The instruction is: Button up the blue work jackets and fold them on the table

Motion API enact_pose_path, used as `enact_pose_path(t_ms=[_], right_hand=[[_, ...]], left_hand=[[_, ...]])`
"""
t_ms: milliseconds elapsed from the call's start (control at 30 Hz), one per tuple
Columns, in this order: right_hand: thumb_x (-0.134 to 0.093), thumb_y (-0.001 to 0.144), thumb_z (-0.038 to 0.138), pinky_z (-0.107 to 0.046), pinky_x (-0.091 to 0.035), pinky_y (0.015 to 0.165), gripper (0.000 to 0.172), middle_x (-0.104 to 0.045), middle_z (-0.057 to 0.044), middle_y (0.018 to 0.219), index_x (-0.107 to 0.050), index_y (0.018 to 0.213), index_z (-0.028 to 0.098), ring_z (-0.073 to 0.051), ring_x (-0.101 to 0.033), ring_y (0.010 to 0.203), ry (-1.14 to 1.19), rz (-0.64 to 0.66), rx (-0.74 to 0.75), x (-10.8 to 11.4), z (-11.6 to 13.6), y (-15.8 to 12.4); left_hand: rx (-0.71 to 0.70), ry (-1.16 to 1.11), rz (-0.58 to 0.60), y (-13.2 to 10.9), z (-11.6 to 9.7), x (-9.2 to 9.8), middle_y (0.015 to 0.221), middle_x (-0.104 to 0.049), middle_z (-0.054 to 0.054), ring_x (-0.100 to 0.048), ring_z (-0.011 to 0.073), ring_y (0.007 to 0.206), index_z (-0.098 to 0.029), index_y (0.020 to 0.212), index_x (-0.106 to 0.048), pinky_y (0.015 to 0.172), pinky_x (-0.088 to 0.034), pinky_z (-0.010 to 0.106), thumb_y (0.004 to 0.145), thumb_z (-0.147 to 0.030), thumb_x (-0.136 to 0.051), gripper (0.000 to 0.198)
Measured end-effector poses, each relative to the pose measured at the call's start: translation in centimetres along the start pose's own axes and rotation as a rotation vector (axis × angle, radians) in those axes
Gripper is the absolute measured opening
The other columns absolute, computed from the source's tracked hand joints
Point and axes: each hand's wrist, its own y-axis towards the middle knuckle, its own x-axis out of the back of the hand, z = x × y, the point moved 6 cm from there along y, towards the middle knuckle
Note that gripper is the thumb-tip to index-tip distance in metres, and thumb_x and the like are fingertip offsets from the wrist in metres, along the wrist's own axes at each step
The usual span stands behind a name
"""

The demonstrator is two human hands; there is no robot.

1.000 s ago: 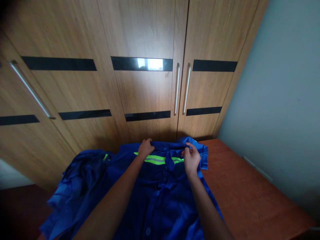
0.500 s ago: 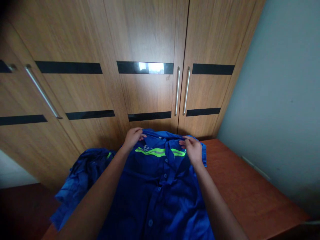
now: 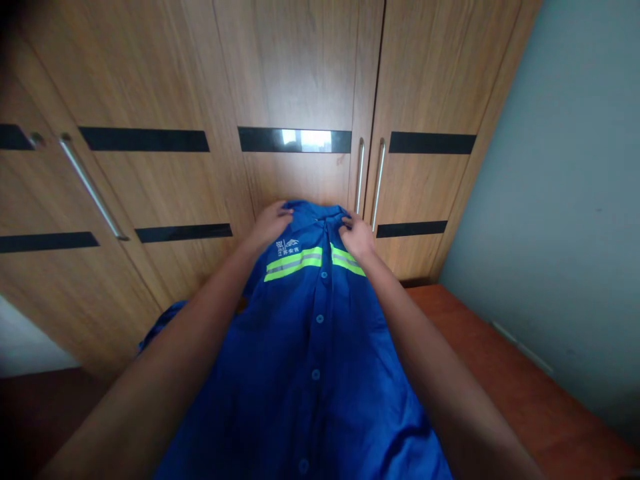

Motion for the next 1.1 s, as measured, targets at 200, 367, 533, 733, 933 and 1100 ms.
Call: enact_pose_path(t_ms=[200, 367, 533, 733, 933, 1100], right_hand=[[-0.05, 0.073, 0.0, -0.035, -0.038, 0.105, 0.073, -0.05, -0.018, 0.138, -0.031, 0.143, 0.005, -0.023, -0.05, 0.126, -0.27, 0.394, -0.028, -9.6, -7.5, -5.7], [-0.049, 0.071, 0.001, -0.033, -0.04, 0.102, 0.079, -0.047, -0.023, 0.139, -0.023, 0.146, 0.0, -0.024, -0.051, 0.123, -0.337, 0.543, -0.033, -13.2, -12.4, -11.6], [-0.043, 0.078, 0.004, -0.036, -0.034, 0.105, 0.062, -0.05, -0.018, 0.138, -0.038, 0.141, 0.007, -0.023, -0.047, 0.127, -0.411, 0.594, 0.017, -15.5, -13.3, -14.4], [-0.041, 0.086, 0.011, -0.044, -0.027, 0.108, 0.048, -0.044, -0.02, 0.142, -0.048, 0.134, 0.009, -0.028, -0.039, 0.132, -0.504, 0.651, 0.049, -17.8, -12.9, -17.5], [-0.034, 0.09, 0.013, -0.043, -0.026, 0.108, 0.05, -0.039, -0.019, 0.146, -0.042, 0.139, 0.01, -0.028, -0.035, 0.135, -0.567, 0.59, 0.001, -16.8, -10.7, -19.8], [-0.036, 0.091, 0.022, -0.043, -0.025, 0.109, 0.049, -0.044, -0.017, 0.144, -0.045, 0.138, 0.01, -0.029, -0.037, 0.134, -0.554, 0.587, 0.014, -14.5, -7.7, -26.1]], left_hand=[[0.084, 0.237, 0.39, -9.5, 4.6, -8.9, 0.129, -0.059, 0.013, -0.051, 0.0246, 0.123, -0.015, 0.124, -0.055, 0.104, -0.037, 0.031, 0.076, -0.014, -0.06, 0.048], [0.123, 0.339, 0.607, -20.4, 6.1, -13.4, 0.109, -0.069, 0.011, -0.063, 0.0249, 0.103, -0.019, 0.107, -0.062, 0.091, -0.047, 0.033, 0.084, -0.026, -0.053, 0.026], [0.19, 0.408, 0.726, -26.5, 6.7, -15.5, 0.102, -0.069, 0.016, -0.066, 0.0313, 0.096, -0.017, 0.113, -0.058, 0.082, -0.05, 0.04, 0.082, -0.04, -0.056, 0.039], [0.231, 0.391, 0.749, -28.9, 7.2, -16.3, 0.107, -0.068, 0.018, -0.065, 0.0327, 0.1, -0.015, 0.133, -0.043, 0.085, -0.048, 0.042, 0.083, -0.026, -0.054, 0.053], [0.387, 0.011, 0.714, -31.5, 8.8, -15.8, 0.097, -0.068, 0.007, -0.066, 0.0223, 0.089, -0.02, 0.137, -0.039, 0.082, -0.049, 0.031, 0.075, -0.022, -0.064, 0.067], [0.574, -0.246, 0.672, -33.2, 10.7, -15.8, 0.078, -0.058, -0.003, -0.057, 0.0107, 0.056, -0.019, 0.126, -0.043, 0.053, -0.048, 0.022, 0.08, -0.018, -0.056, 0.048]])
